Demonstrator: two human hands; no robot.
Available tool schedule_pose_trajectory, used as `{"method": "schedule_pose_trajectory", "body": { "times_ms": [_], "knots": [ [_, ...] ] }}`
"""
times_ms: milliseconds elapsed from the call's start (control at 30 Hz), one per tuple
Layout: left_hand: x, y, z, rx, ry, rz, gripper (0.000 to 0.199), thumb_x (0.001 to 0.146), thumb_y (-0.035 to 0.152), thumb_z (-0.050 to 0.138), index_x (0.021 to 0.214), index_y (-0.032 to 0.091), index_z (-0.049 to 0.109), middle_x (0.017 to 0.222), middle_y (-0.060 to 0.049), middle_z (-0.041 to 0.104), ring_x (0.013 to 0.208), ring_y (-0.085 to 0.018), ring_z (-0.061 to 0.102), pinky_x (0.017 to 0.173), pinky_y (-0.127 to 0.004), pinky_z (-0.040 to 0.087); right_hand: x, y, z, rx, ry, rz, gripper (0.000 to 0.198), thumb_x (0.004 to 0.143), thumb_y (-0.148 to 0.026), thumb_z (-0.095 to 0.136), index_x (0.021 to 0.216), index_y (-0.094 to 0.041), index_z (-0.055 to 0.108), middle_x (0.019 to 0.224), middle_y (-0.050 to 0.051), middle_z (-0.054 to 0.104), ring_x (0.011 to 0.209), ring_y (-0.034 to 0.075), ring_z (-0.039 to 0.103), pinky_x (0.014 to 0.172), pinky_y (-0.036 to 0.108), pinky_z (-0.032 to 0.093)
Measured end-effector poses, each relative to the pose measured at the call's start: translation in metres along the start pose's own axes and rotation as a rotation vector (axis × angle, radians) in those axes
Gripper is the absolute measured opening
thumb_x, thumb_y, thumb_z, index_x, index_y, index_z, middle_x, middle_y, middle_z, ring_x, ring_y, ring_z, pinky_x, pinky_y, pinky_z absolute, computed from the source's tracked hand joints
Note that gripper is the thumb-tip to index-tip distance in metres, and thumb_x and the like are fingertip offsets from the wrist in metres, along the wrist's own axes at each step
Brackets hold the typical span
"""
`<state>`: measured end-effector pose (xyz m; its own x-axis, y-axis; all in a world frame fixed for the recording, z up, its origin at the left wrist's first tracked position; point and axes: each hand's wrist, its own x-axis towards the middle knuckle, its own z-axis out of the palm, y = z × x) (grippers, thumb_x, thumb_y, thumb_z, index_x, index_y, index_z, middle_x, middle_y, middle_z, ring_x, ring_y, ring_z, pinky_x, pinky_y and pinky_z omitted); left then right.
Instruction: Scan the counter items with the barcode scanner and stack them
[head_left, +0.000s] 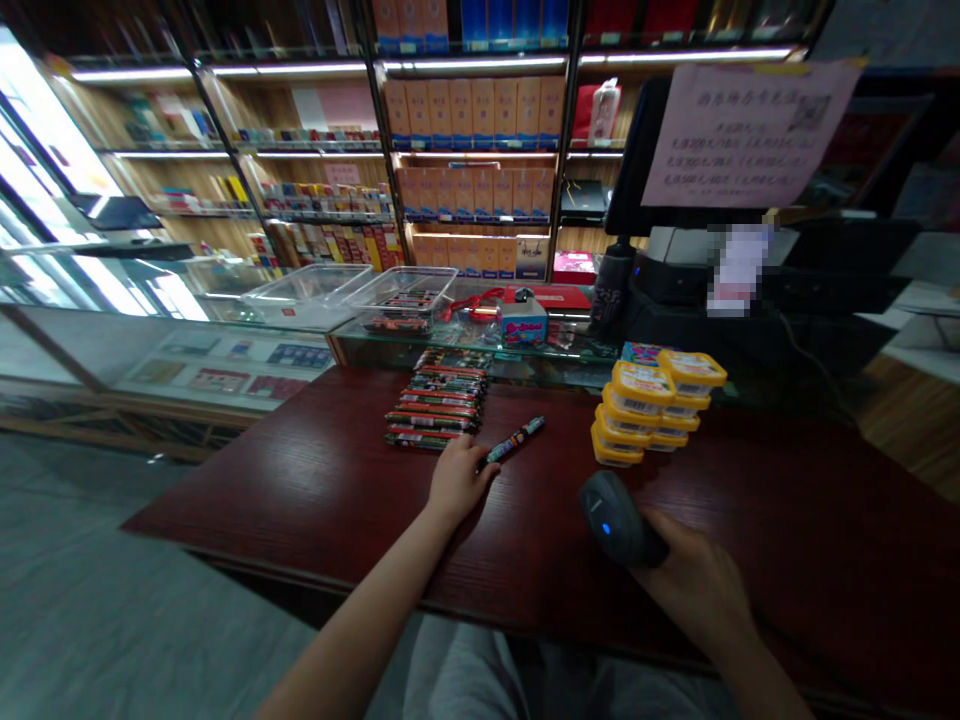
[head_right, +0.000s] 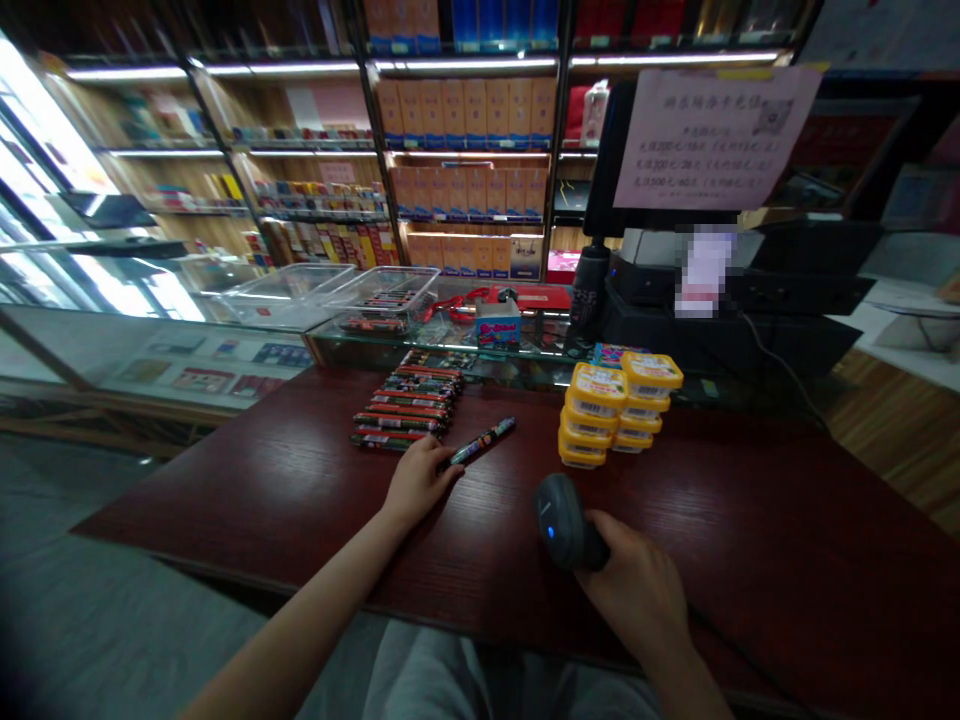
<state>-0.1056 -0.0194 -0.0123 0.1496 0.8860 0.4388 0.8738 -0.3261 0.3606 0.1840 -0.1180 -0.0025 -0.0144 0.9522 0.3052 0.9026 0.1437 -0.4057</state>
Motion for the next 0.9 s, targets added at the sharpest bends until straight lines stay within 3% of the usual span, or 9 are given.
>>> {"method": "schedule_pose_trajectory", "body": {
  "times_ms": [167,300,400,600,900],
  "knots": [
    [0.0,-0.002,0.002,-0.253,0.074,-0.111,0.021,0.085,0.03,0.052,0.099,0.02,0.063,0.087,-0.005,0.066,0.08,-0.019,0.06,0.075,-0.031,0.046,0.006,-0.013,-0.01,0.244,-0.099,0.054,0.031,0.072,-0.032,0.06,0.102,-0.028,0.065,0.092,0.003,0.074,0.08,0.023,0.068,0.068,0.03,0.048],
    [0.0,-0.004,0.0,-0.57,0.028,-0.331,0.029,0.085,0.042,0.047,0.089,0.018,0.061,0.061,0.001,0.06,0.05,-0.012,0.054,0.049,-0.022,0.041,0.01,-0.024,-0.014,0.388,-0.201,0.097,0.031,0.07,-0.034,0.063,0.1,-0.024,0.066,0.093,0.004,0.073,0.084,0.024,0.067,0.076,0.032,0.049],
    [0.001,-0.003,-0.001,-0.75,0.001,-0.442,0.032,0.08,0.046,0.052,0.087,0.016,0.061,0.054,0.003,0.056,0.04,-0.01,0.048,0.04,-0.02,0.036,0.013,-0.033,-0.013,0.514,-0.209,0.12,0.029,0.068,-0.035,0.066,0.093,-0.022,0.067,0.091,0.004,0.073,0.084,0.023,0.066,0.075,0.032,0.049],
    [0.002,0.002,-0.004,-0.778,-0.022,-0.519,0.028,0.076,0.039,0.059,0.088,0.014,0.063,0.049,0.004,0.057,0.039,-0.01,0.05,0.042,-0.021,0.039,0.02,-0.045,-0.011,0.697,-0.193,0.115,0.029,0.064,-0.035,0.069,0.087,-0.018,0.067,0.086,0.004,0.072,0.082,0.022,0.065,0.076,0.032,0.049],
    [0.0,-0.001,-0.003,-0.707,-0.025,-0.488,0.026,0.078,0.037,0.056,0.09,0.015,0.064,0.05,0.004,0.059,0.042,-0.01,0.055,0.043,-0.018,0.04,0.021,-0.046,-0.011,0.771,-0.234,0.158,0.025,0.066,-0.036,0.068,0.082,-0.017,0.065,0.079,0.002,0.07,0.074,0.02,0.064,0.072,0.031,0.05]
  ]
}}
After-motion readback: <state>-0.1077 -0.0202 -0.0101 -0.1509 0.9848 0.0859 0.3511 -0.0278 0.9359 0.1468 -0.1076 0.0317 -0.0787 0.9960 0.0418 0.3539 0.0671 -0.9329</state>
